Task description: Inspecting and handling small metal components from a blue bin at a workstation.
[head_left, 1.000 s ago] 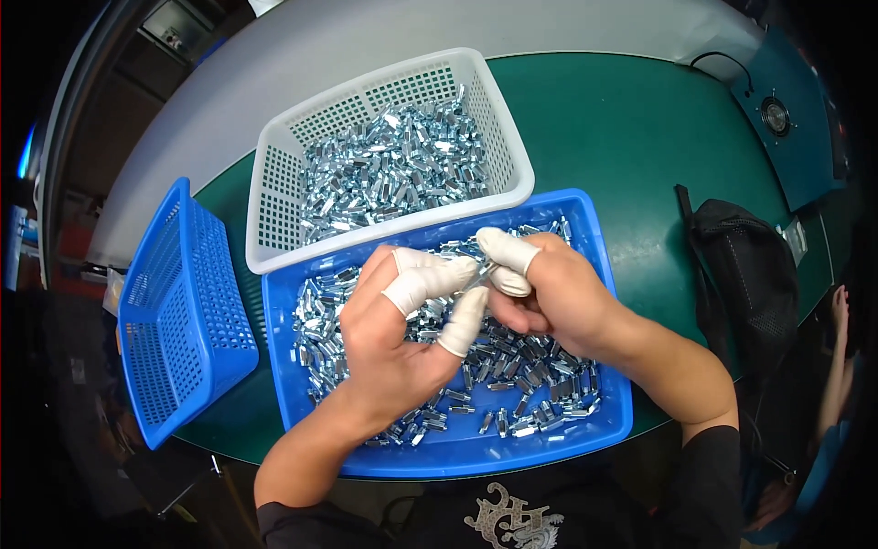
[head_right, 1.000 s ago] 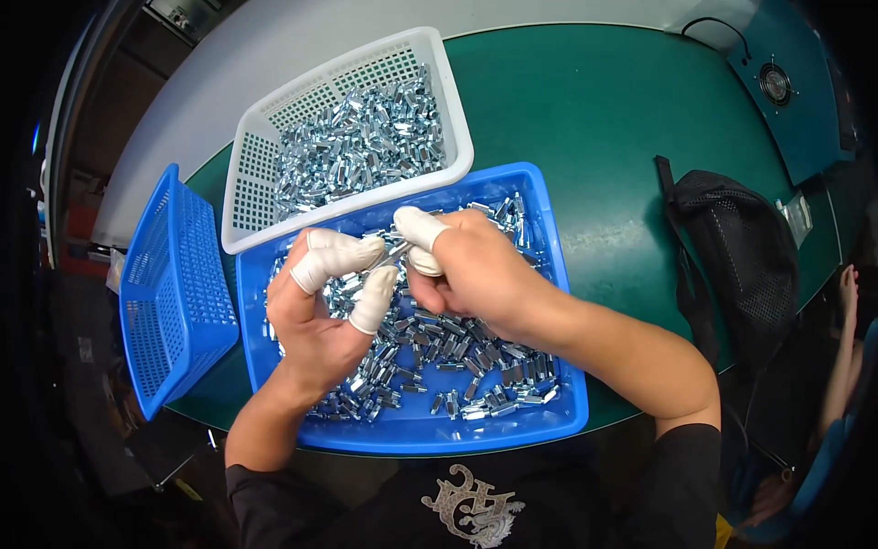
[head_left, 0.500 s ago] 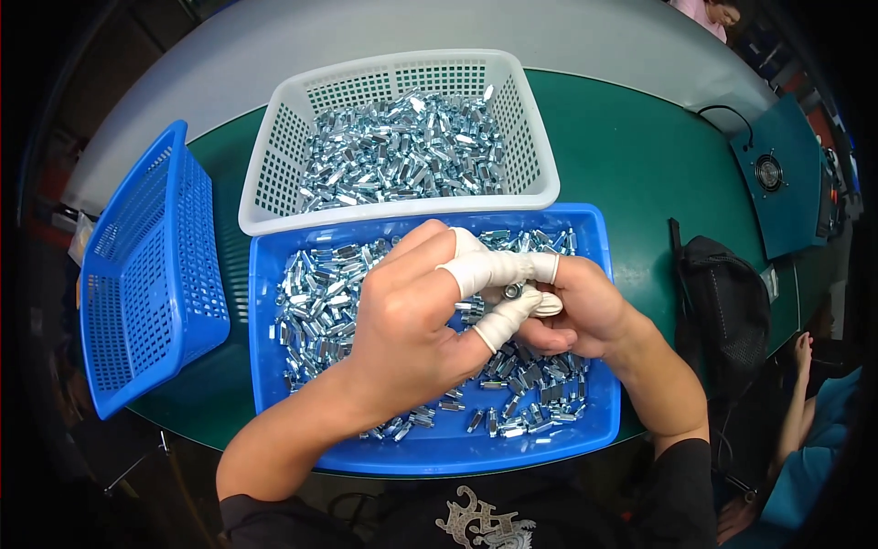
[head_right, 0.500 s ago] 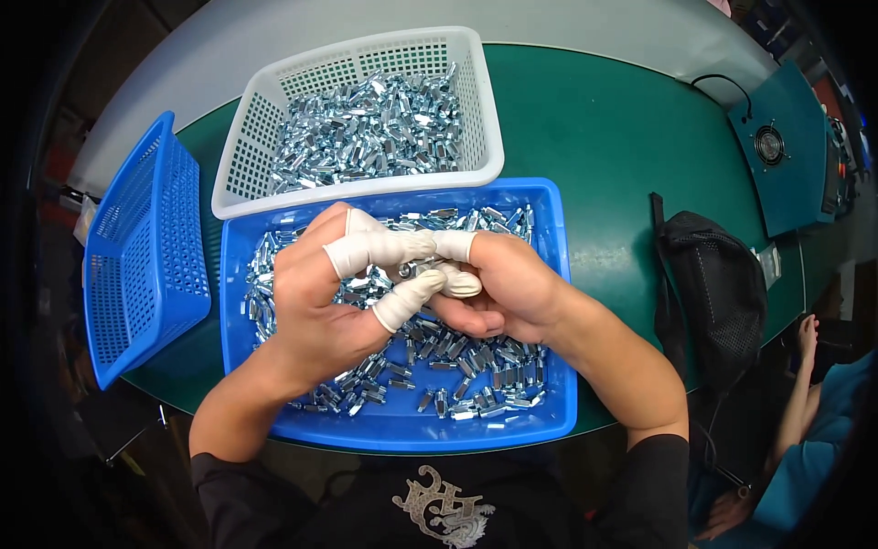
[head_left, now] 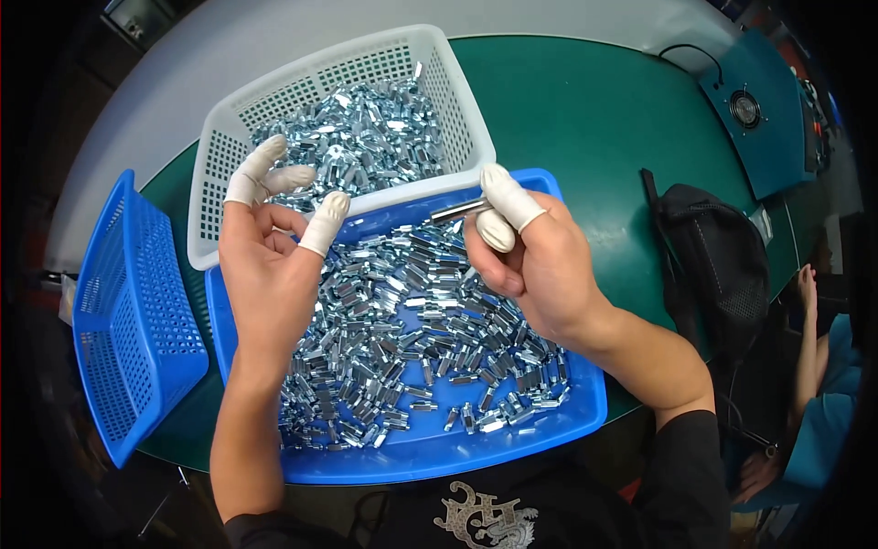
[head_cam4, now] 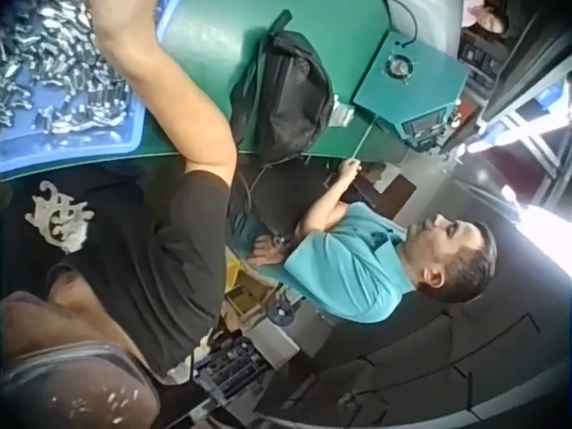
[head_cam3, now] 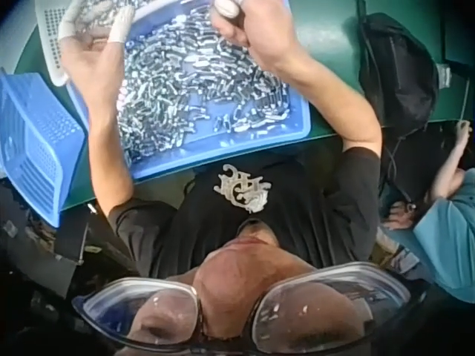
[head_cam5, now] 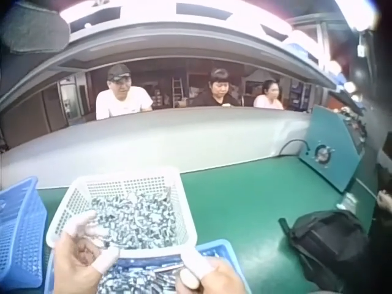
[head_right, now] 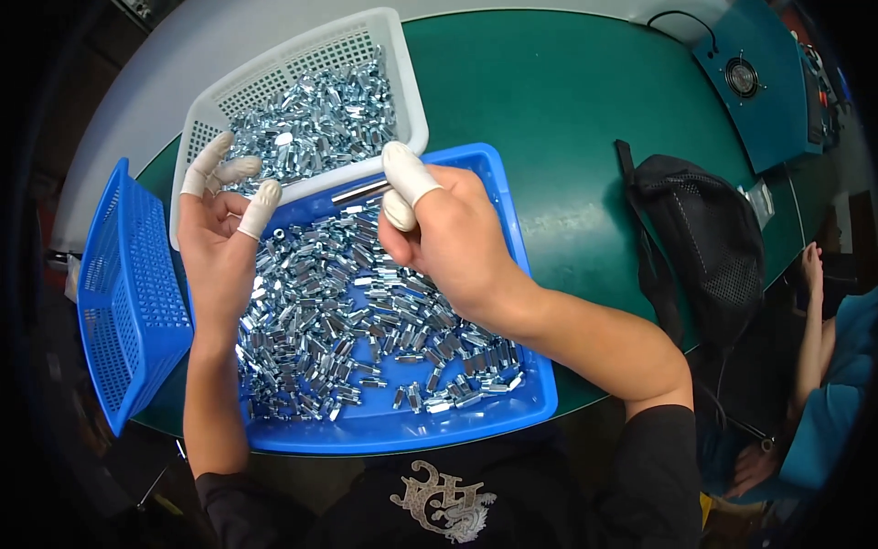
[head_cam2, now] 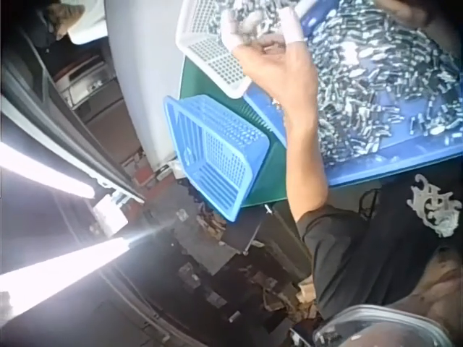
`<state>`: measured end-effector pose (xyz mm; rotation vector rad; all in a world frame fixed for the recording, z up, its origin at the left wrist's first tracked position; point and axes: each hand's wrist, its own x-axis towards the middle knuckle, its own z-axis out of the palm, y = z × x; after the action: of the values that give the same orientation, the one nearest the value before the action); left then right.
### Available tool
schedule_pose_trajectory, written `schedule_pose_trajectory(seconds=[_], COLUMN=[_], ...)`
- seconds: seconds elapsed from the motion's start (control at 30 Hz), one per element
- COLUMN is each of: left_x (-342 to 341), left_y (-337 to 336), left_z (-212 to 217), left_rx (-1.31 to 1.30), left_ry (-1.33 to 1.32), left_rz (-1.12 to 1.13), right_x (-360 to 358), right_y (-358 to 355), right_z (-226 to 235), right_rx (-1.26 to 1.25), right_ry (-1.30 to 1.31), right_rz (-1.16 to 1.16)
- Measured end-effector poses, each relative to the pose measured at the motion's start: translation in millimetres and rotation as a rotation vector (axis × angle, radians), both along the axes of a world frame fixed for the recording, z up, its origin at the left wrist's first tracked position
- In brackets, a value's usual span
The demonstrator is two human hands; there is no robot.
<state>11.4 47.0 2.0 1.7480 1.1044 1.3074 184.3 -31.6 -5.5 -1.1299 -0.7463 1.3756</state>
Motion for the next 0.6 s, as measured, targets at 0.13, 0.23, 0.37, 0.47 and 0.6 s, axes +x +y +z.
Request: schedule_pose_trajectory(seconds=[0.13, 0.23, 0.37, 0.47, 0.6], left_x=[0, -2, 0, 2, 1], left_y=[-15, -23, -29, -27, -33], left_z=[-12, -27, -37, -35, -17], left_rx=[0.3, 0.335, 0.241, 0.298, -0.05], left_ry=[0.403, 0.706, 0.754, 0.837, 0.401], left_rz=[-0.293, -0.45, -0.436, -0.421, -0.476], right_x=[3, 0, -3, -1, -3], right_y=[-1, 0, -1, -1, -2], right_z=[-2, 0, -2, -3, -2], right_rx=[0.045, 0.035, 0.049, 0.025, 0.071], right_ry=[-0.001, 0.022, 0.007, 0.014, -0.07], right_rz=[-0.049, -0.047, -0.011, -0.005, -0.026])
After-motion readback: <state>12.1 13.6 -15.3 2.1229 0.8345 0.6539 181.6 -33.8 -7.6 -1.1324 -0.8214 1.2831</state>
